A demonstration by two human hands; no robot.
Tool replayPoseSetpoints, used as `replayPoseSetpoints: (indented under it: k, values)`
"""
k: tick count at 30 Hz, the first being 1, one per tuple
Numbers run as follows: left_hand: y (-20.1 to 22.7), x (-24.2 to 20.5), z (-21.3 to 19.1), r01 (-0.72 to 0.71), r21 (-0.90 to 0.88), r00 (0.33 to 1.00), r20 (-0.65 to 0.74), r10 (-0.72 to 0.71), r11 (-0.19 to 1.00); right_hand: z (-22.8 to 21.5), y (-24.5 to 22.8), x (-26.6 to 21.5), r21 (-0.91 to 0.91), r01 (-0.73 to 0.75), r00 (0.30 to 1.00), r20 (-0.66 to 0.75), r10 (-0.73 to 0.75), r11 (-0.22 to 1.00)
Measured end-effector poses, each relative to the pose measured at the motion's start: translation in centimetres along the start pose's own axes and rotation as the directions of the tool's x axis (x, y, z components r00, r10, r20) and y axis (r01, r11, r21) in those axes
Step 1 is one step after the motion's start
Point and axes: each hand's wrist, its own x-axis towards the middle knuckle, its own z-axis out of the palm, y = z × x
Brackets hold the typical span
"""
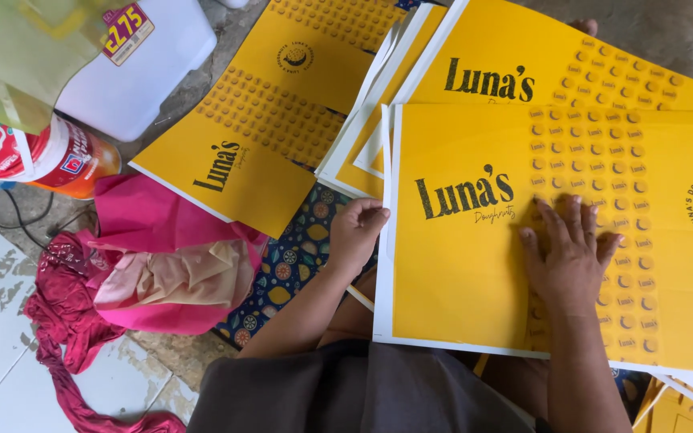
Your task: Trimming the edges of printed paper sheets using a manual cutter
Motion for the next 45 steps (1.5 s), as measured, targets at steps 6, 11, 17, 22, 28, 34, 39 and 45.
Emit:
replayPoseSetpoints:
  k: [6, 11, 17, 22, 28, 34, 39, 45]
  values:
    - [0.6, -1.3, 0.4, -0.323, 0.030, 0.942, -0.088, 0.324, 0.946, -0.1, 0.0, 0.1, 0.021, -0.014, 1.000, 0.002, 0.014, 1.000]
    - [0.8, -1.8, -0.9, -0.348, -0.093, 0.931, -0.146, 0.333, 0.933, -0.7, -0.5, 1.6, 0.028, -0.147, 0.989, 0.033, 0.146, 0.989]
    - [-0.9, -2.8, -0.1, 0.001, -0.191, 0.999, 0.052, 0.009, 0.982, -0.2, -0.4, 2.2, 0.041, -0.202, 0.979, 0.031, 0.200, 0.979]
    - [-0.6, -3.6, 0.1, 0.307, 0.010, 0.949, 0.068, -0.307, 0.952, -0.2, -0.5, 2.0, 0.034, -0.199, 0.980, 0.035, 0.198, 0.979]
    - [-1.4, -3.9, 0.0, 0.158, -0.018, 0.986, 0.058, -0.157, 0.987, 0.5, 0.2, 1.9, 0.047, -0.170, 0.985, -0.006, 0.170, 0.984]
    - [-1.6, -4.8, 0.2, -0.172, 0.040, 0.985, 0.015, 0.171, 0.984, 0.6, 0.4, 1.8, 0.036, -0.157, 0.987, -0.041, 0.158, 0.987]
    - [-2.5, -4.0, -1.6, -0.197, 0.024, 0.967, -0.160, 0.198, 0.980, 0.9, 0.9, 2.1, 0.059, -0.191, 0.978, -0.077, 0.195, 0.980]
    - [-3.0, -4.6, -0.9, 0.012, -0.125, 1.000, -0.003, -0.012, 0.992, 1.5, 1.7, 2.1, 0.096, -0.186, 0.978, -0.082, 0.194, 0.978]
